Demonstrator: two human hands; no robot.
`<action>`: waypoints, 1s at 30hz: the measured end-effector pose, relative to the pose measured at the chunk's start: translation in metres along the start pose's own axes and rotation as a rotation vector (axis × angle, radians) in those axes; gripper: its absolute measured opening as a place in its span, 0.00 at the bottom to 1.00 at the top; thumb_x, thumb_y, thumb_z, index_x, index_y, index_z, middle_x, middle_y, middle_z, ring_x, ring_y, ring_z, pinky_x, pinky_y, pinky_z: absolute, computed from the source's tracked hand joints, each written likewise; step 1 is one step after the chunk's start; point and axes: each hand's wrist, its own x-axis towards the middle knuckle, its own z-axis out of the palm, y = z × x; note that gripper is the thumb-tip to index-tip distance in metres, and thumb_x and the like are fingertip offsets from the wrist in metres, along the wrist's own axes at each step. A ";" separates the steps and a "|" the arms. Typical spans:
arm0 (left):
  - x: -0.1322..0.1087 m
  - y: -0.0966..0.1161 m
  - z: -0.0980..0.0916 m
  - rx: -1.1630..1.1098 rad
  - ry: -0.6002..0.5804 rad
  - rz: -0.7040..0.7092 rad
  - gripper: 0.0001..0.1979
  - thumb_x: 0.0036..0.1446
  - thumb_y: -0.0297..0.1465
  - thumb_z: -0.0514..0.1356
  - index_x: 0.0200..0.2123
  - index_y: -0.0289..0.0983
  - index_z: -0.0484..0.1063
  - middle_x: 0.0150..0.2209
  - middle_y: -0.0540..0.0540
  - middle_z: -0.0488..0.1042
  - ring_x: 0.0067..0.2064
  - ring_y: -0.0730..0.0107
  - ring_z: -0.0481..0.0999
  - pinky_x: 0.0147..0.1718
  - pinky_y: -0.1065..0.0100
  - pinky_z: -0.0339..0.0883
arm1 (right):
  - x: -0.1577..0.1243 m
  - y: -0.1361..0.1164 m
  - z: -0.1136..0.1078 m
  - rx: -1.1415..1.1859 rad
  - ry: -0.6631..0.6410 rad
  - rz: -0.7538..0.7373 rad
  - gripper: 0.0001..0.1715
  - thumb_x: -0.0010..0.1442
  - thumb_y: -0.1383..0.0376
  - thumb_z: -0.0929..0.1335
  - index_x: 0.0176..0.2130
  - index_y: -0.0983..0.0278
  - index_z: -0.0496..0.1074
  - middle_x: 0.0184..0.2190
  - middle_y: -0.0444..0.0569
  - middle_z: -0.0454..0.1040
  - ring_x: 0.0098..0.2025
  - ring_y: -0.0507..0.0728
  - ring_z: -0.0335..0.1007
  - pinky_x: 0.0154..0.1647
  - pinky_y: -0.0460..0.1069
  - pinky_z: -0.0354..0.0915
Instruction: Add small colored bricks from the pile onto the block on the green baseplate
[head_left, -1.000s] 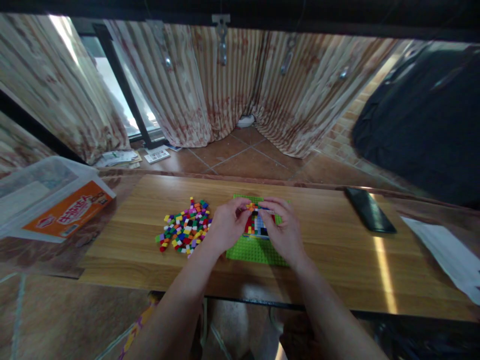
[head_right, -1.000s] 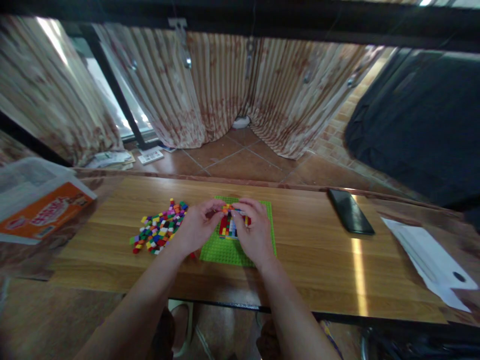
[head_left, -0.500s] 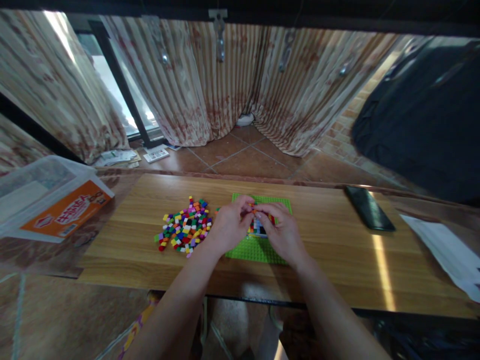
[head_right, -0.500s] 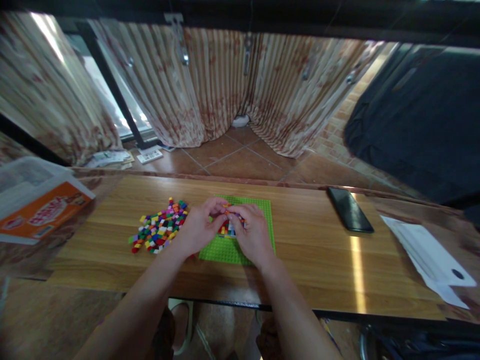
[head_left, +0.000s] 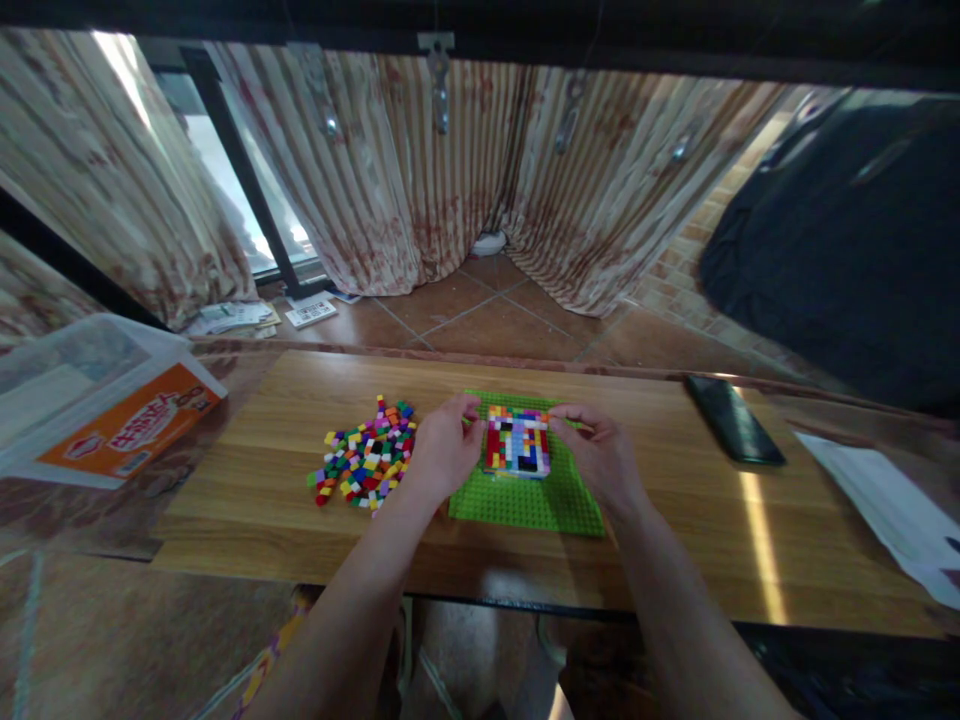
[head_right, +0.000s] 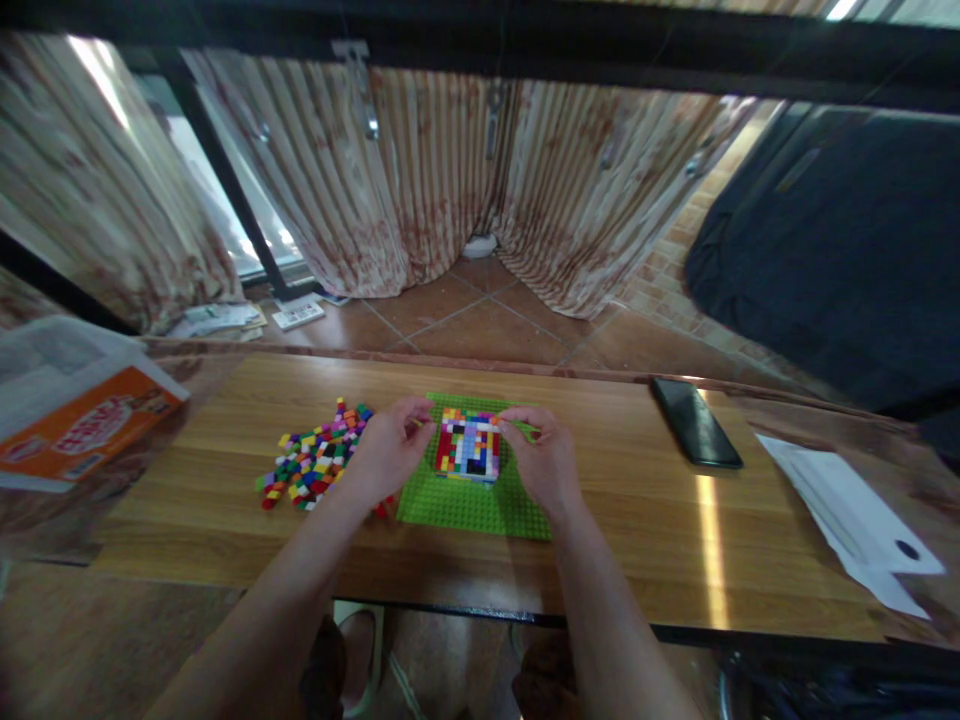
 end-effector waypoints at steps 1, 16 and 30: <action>0.000 0.001 0.000 0.014 -0.012 -0.005 0.14 0.58 0.25 0.57 0.48 0.33 0.72 0.41 0.41 0.80 0.40 0.62 0.80 0.43 0.62 0.72 | 0.000 0.002 0.001 0.040 -0.017 0.024 0.13 0.53 0.54 0.72 0.34 0.60 0.79 0.40 0.50 0.79 0.45 0.61 0.72 0.46 0.56 0.65; -0.004 0.006 0.004 0.082 -0.091 0.015 0.14 0.60 0.27 0.57 0.49 0.33 0.74 0.44 0.39 0.81 0.45 0.56 0.80 0.48 0.58 0.71 | -0.005 -0.005 0.021 0.185 -0.013 0.181 0.14 0.43 0.56 0.75 0.29 0.62 0.79 0.38 0.49 0.78 0.39 0.57 0.72 0.41 0.52 0.66; -0.005 0.010 0.004 0.084 -0.110 -0.009 0.15 0.60 0.27 0.56 0.50 0.32 0.73 0.44 0.38 0.81 0.44 0.56 0.80 0.47 0.58 0.72 | -0.005 -0.009 0.028 0.286 0.021 0.254 0.14 0.38 0.58 0.76 0.26 0.64 0.76 0.26 0.46 0.77 0.27 0.53 0.69 0.29 0.48 0.66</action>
